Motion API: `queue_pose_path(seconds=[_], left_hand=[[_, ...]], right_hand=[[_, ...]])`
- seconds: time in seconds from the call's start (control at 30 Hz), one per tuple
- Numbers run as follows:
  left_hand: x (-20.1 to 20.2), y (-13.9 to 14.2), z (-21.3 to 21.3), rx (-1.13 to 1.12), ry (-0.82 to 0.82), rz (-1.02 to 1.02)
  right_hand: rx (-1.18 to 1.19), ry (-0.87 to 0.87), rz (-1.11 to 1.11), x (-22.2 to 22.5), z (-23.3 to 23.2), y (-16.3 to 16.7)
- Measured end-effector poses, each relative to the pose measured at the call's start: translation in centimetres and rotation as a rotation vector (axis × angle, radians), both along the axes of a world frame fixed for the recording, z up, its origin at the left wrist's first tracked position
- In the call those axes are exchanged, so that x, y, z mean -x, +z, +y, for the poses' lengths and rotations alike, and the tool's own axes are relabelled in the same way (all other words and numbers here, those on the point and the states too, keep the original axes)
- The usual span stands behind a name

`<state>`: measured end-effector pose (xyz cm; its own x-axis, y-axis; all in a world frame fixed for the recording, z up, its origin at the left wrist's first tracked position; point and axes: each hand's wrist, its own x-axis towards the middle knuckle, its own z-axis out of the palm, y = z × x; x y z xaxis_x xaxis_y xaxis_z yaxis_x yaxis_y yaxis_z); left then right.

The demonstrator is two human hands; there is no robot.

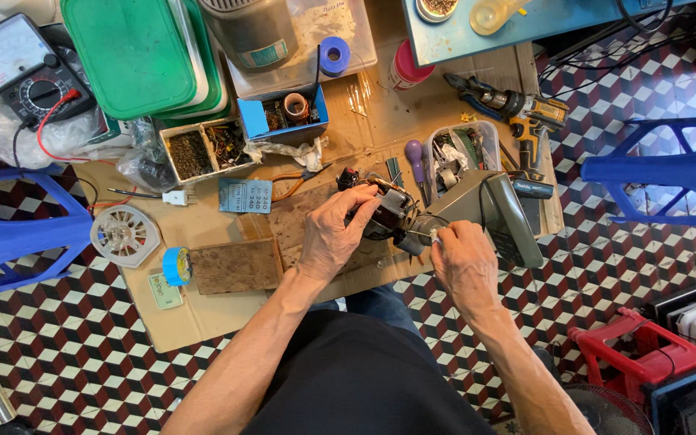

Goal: The person cleans a small motor with a white cloth, then uses a cordless drill to rotate the shaft and wipe the commutator. They repeat wiping and rotating, then use the drill again to spin the motor while holding the housing.

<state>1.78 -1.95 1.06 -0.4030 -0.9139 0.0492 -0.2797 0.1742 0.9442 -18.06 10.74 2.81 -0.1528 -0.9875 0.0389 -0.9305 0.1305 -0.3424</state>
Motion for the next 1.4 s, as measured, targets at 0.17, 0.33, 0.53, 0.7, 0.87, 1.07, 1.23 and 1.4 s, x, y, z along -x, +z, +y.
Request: queue_pose_path(seconds=[0.17,0.33,0.53,0.7,0.87,1.07,1.23,1.4], left_hand=[[0.0,0.1,0.1,-0.024,0.011,0.012],[0.0,0.1,-0.1,-0.01,-0.013,-0.003],[0.0,0.2,-0.1,-0.046,-0.025,-0.01],[-0.3,0.7,0.0,-0.026,-0.017,-0.021],[0.1,0.7,-0.1,-0.076,-0.006,-0.027],[-0.2,0.4,0.1,0.001,-0.047,-0.004],[-0.2,0.4,0.1,-0.007,-0.014,-0.006],[-0.3,0.1,0.1,-0.043,0.012,0.021]], right_hand=[[-0.095,-0.301,-0.268,0.3,1.4,1.4],[0.165,-0.384,-0.312,-2.0,1.7,1.5],[0.204,-0.136,-0.192,-5.3,-0.1,-1.0],[0.179,-0.256,-0.083,-4.8,0.4,-1.1],[0.196,-0.223,-0.203,-6.6,1.0,-0.8],[0.18,-0.229,-0.062,-3.4,-1.9,-2.1],[0.164,-0.24,-0.163,-5.3,0.7,-1.2],[0.101,-0.323,-0.292,-5.7,2.4,0.3]])
